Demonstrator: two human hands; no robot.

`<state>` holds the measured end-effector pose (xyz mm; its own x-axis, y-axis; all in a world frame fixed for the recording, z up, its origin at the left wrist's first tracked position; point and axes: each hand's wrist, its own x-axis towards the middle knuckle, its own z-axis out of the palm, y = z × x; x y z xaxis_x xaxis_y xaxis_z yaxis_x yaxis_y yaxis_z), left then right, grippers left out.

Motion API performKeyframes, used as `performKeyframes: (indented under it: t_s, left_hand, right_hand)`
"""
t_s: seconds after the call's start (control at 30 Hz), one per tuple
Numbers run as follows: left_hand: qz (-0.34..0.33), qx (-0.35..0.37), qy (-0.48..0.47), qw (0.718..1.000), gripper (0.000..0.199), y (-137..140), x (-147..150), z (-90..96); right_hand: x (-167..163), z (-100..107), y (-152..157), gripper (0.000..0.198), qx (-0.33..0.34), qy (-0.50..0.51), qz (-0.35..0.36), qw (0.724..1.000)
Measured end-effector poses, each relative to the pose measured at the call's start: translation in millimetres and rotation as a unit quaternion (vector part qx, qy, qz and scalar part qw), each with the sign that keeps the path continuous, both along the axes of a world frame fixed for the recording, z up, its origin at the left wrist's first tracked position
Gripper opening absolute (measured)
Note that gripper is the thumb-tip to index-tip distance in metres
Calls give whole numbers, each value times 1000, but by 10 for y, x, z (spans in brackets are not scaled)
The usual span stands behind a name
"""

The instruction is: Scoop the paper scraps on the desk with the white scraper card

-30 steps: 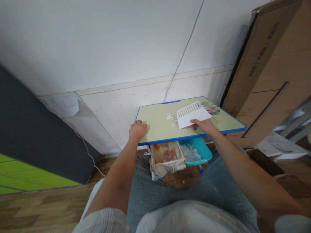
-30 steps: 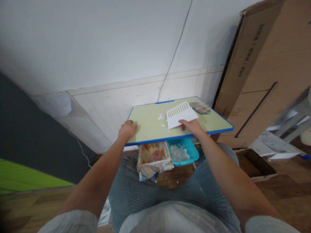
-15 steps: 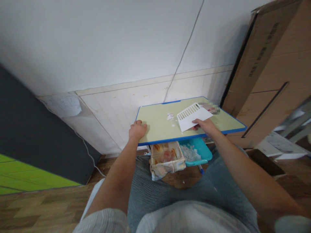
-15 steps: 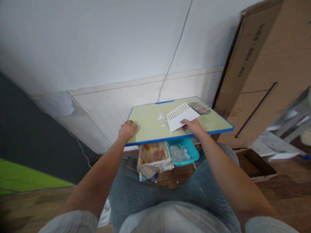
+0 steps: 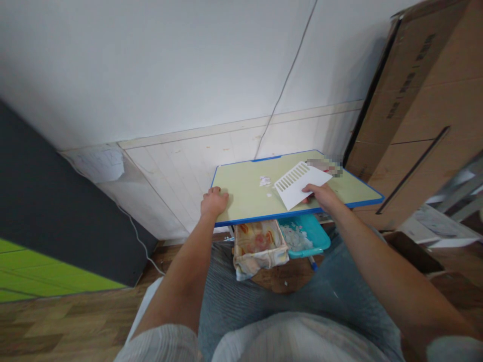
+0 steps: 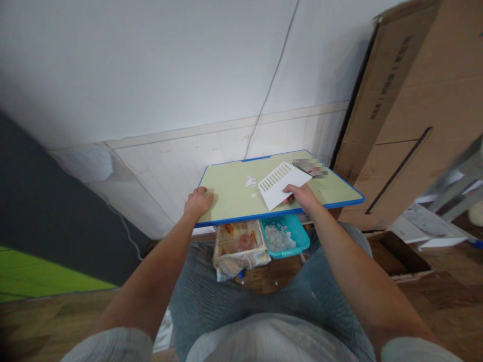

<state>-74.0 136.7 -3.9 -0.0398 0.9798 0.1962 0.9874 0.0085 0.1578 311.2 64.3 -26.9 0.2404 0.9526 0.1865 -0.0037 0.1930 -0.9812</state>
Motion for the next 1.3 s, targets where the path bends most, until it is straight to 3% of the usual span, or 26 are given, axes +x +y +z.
performKeyframes:
  t_s: [0.53, 0.8, 1.3]
  left_hand:
    - [-1, 5, 0, 1000, 54, -12, -6, -12]
    - [2, 1, -5, 1000, 53, 19, -18, -21]
    - [2, 5, -7, 1000, 52, 1, -18, -16]
  right_hand:
    - [-359, 36, 295, 20, -16, -26, -18, 999]
    - [-334, -8, 282, 13, -15, -62, -35, 997]
    - [-148, -205, 379, 34, -100, -94, -55, 989]
